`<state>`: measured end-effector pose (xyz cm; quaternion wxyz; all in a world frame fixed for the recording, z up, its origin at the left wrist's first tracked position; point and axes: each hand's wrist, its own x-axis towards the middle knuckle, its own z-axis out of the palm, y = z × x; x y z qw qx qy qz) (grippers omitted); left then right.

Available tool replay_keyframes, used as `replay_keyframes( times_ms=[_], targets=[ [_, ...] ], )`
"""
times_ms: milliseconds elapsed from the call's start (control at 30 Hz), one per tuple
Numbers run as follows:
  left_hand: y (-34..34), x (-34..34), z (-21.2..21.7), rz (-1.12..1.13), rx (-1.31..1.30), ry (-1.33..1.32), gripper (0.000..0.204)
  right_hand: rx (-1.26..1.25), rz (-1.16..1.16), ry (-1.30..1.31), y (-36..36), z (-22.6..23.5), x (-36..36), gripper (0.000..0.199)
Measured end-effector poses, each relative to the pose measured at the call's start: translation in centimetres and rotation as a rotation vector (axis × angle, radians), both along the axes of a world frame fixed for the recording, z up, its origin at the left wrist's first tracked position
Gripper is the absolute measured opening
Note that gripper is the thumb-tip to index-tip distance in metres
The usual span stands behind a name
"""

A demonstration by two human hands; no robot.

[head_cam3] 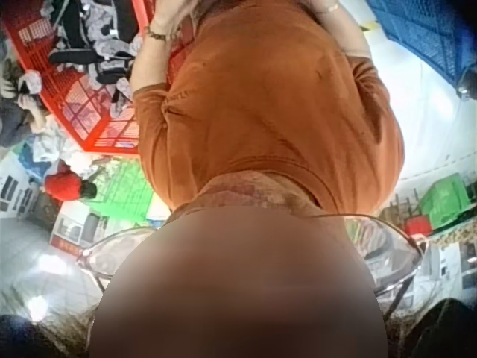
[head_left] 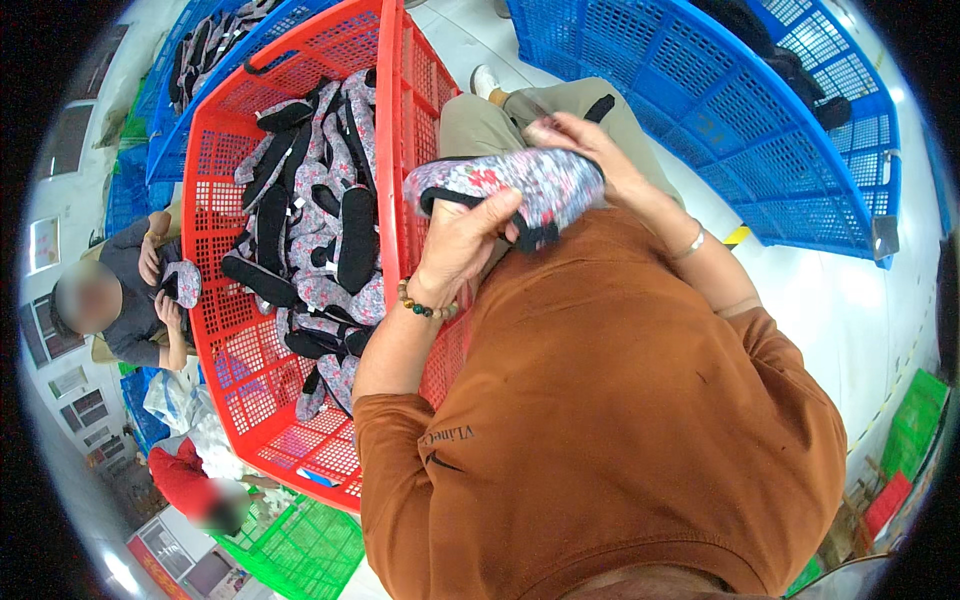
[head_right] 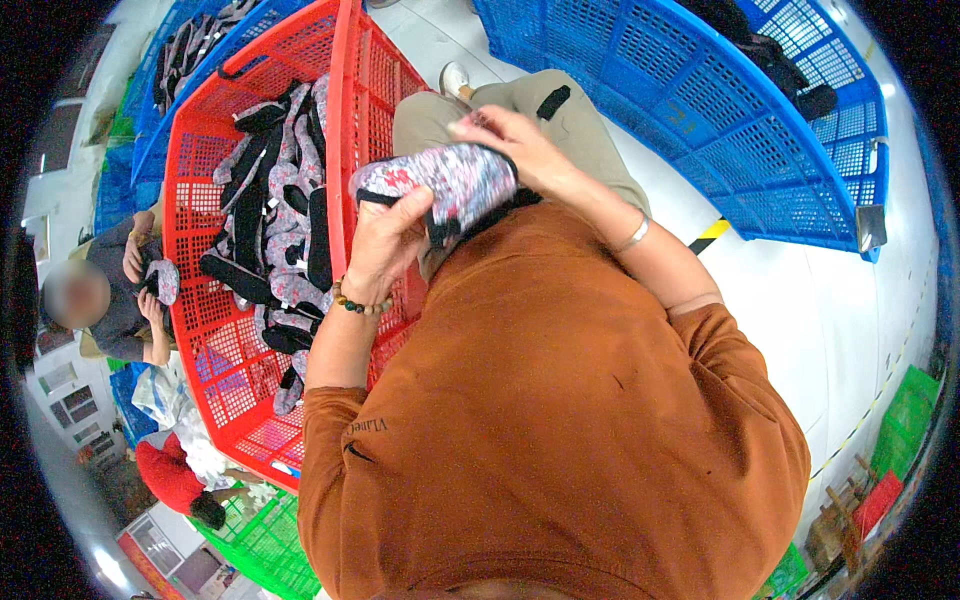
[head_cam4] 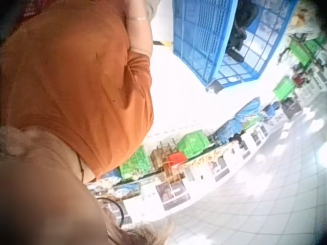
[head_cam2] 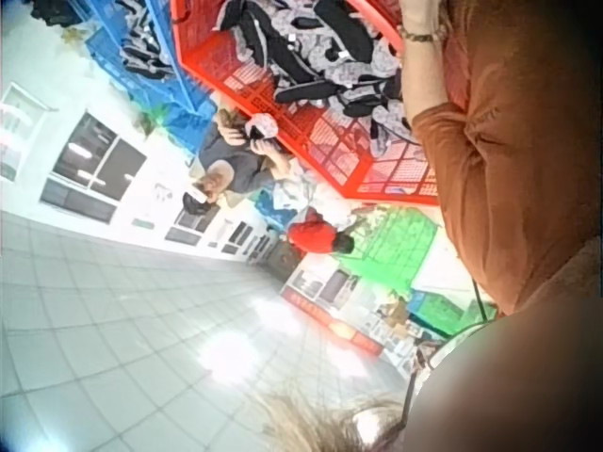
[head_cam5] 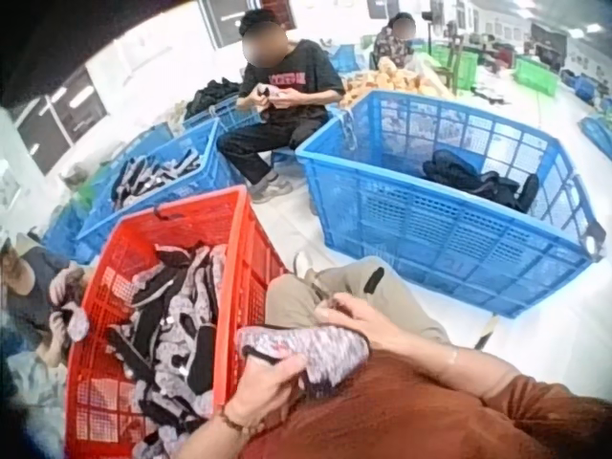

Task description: The person sits on the floor and uses scissors to trim excess fabric from the edges of floral-patterned slippers. They pick up each slipper from a red basket, cut along the sole perimeter, and return the finished slipper to the basket.

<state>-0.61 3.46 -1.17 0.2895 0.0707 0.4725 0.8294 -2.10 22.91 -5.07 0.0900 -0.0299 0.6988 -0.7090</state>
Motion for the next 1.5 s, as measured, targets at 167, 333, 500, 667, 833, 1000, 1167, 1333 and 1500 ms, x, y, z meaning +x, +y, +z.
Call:
replay_keyframes(
  times_ms=[167, 333, 500, 667, 833, 1000, 1167, 1333, 1500],
  targets=[
    [0.5, -0.6, -0.6, 0.146, 0.020, -0.082, 0.012, -0.064, -0.046, 0.357, 1.1, 5.8, 3.0, 0.034],
    [0.1, -0.6, 0.3, 0.008, 0.239, -0.085, 0.049, 0.184, -0.094, 0.395, 1.0, 5.3, 2.9, 0.040],
    [0.0, 0.0, 0.9, -0.112, 0.289, -0.177, 0.068, 0.256, -0.045, 0.282, 0.4, 6.5, 2.9, 0.039],
    [-1.7, -0.3, 0.1, -0.033, 0.307, -0.215, 0.042, 0.486, -0.287, 0.553, -0.5, 6.1, 2.2, 0.036],
    [-2.0, -1.2, 0.3, 0.089, 0.508, -0.277, 0.019, 0.546, -0.230, 0.752, -0.7, 5.6, 3.3, 0.028],
    [-2.2, -1.5, 0.1, 0.150, 0.553, -0.312, 0.012, 0.645, -0.108, 0.746, -0.9, 5.6, 3.6, 0.031],
    [-2.1, -1.6, -0.2, 0.108, 0.567, -0.315, 0.013, 0.662, -0.091, 0.746, -1.6, 5.3, 3.1, 0.032],
    [-1.9, -1.6, -0.2, 0.134, 0.554, -0.314, 0.014, 0.737, -0.129, 0.755, -1.8, 5.5, 3.1, 0.035],
    [-2.1, -1.8, -0.9, 0.089, 0.577, -0.300, 0.018, 0.759, -0.140, 0.769, -1.7, 5.6, 3.0, 0.035]
  ],
)
